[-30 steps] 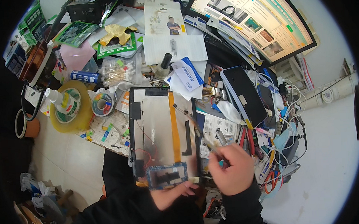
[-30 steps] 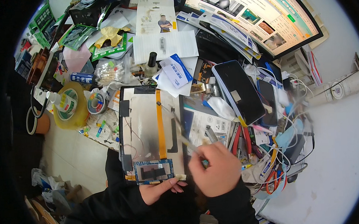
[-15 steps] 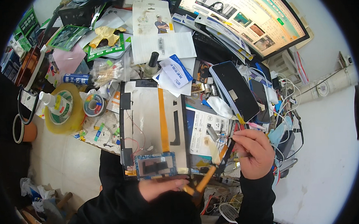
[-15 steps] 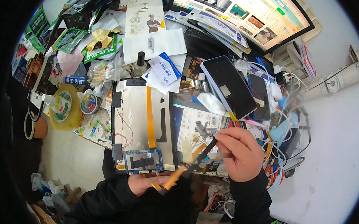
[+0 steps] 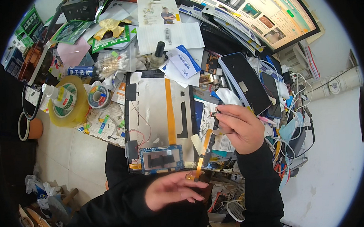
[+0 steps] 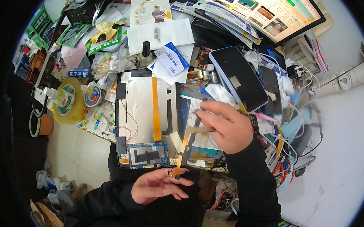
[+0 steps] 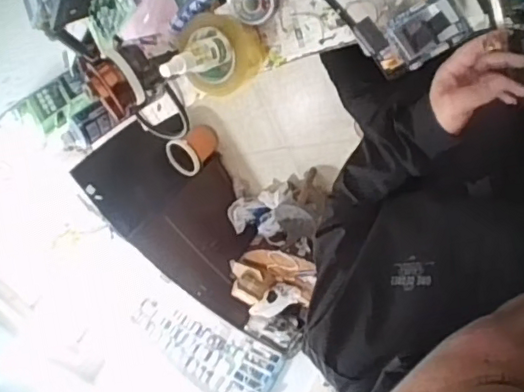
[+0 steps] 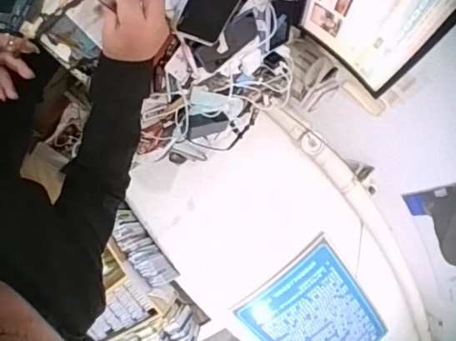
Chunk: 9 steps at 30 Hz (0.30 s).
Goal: The person uses a metal spudger to pry and separate components on a disassembled tablet screen assembly. They work along the edges and around internal connectors, carefully lifting and adjusting parts while holding the assembly with the other hand.
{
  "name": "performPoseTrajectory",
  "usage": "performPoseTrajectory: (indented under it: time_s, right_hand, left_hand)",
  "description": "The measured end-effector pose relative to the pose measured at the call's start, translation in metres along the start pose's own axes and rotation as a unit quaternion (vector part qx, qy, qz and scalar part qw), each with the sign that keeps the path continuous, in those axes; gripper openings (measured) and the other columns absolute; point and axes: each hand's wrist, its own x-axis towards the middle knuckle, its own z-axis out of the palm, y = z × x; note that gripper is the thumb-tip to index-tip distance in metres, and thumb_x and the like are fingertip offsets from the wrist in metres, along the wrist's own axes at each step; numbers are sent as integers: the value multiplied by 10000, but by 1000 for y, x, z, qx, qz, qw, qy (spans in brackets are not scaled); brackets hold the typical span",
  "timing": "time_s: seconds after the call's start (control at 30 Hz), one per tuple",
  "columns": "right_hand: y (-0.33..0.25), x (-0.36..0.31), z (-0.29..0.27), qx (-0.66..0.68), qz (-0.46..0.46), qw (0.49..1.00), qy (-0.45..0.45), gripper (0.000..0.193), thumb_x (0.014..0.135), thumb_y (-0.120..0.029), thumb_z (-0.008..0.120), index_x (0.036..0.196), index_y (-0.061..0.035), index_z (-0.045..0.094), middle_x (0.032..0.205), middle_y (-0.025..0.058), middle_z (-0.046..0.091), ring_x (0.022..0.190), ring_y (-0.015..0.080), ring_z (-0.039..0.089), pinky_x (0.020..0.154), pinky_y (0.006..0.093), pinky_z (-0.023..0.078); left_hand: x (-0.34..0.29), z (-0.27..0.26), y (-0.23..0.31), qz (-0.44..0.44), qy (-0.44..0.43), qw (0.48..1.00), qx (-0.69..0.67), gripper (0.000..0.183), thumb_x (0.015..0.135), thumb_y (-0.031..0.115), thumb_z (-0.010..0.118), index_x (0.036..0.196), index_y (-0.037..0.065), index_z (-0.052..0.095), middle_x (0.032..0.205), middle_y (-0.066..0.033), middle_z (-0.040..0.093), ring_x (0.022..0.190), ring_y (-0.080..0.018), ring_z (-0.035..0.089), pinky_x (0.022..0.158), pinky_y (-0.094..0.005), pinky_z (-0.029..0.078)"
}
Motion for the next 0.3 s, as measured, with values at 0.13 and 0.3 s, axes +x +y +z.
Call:
performPoseTrajectory:
  time_s: [0.13, 0.3]
  right_hand:
    - [0, 9, 2, 20, -20, 999, 18, 339, 748, 99, 696, 1062, -27, 700, 1128, 115, 661, 883, 232, 692, 714, 284, 566]
    - [5, 25, 9, 72, 0, 997, -34, 364, 778, 112, 640, 1105, -37, 696, 1218, 134, 629, 917, 203, 707, 726, 277, 579]
  left_hand:
    - [-4, 17, 11, 0, 41, 997, 62, 508, 981, -19, 491, 1472, -15, 360, 1379, -253, 530, 1116, -307, 653, 951, -348, 511]
    - [-2, 27, 16, 17, 56, 995, 83, 473, 999, 9, 483, 1458, -27, 378, 1358, -227, 560, 1093, -303, 663, 941, -353, 516]
